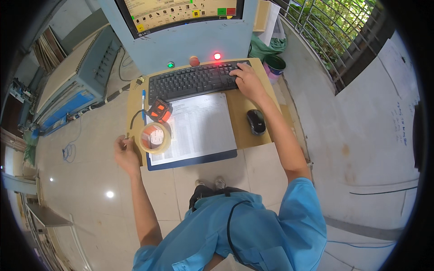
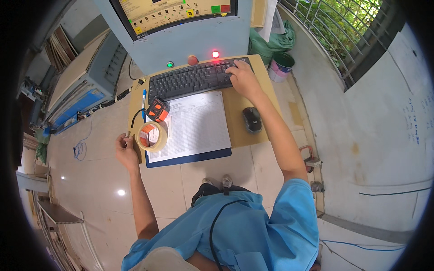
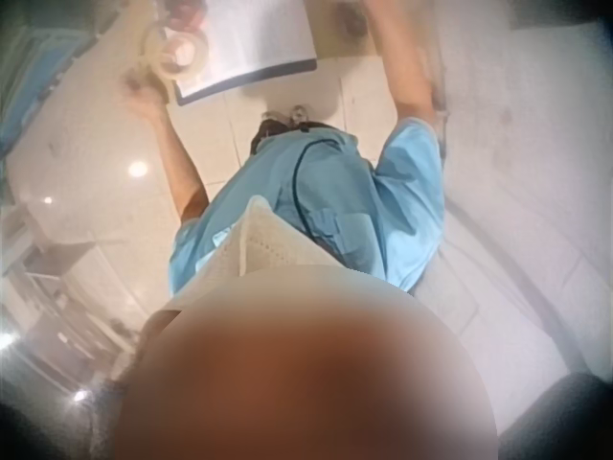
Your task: The person loads a large wooden board onto a machine, then operates a computer control panel using a keyboard and mouse. The person repeats the loading and operating cycle multiple times.
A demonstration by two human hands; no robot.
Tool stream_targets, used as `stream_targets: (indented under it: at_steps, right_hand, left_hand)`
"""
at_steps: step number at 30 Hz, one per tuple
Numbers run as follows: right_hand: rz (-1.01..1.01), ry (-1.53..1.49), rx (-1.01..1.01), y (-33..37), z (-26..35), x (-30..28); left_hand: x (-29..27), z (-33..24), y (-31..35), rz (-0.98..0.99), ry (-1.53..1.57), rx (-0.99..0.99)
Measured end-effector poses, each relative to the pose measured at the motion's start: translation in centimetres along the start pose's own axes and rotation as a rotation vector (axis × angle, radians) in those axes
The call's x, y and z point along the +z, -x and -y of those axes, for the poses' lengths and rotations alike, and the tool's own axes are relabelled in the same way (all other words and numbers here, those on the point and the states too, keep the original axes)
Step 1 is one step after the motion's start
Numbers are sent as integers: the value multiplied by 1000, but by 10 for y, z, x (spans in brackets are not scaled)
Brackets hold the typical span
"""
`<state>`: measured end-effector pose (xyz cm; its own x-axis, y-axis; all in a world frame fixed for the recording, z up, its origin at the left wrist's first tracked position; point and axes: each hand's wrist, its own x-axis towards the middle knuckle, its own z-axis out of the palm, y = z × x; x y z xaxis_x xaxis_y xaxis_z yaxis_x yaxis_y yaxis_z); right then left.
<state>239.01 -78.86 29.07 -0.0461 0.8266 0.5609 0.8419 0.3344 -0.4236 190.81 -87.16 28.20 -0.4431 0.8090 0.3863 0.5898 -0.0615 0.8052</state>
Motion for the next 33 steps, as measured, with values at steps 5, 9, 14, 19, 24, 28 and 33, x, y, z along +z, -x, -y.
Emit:
stream_targets:
  at_steps: [5, 9, 14, 19, 24, 28, 33]
  right_hand:
    - [77, 110, 7, 2, 1, 9]
    - [35, 112, -27, 6, 11, -5]
    - [54, 129, 25, 18, 22, -22]
    - [73, 125, 44, 26, 22, -23]
    - [108, 135, 70, 27, 21, -22]
    - [95, 125, 59, 27, 22, -20]
    - [59, 148, 41, 30, 23, -19]
  left_hand:
    - [0, 3, -3, 57, -28, 7]
    - [-1, 8, -5, 25, -3, 39]
    - [0, 8, -5, -2, -37, 11]
    - [0, 6, -5, -4, -27, -3]
    - [-1, 6, -5, -2, -27, 9]
    - [-1, 7, -5, -2, -19, 14]
    - [0, 8, -6, 5, 8, 6]
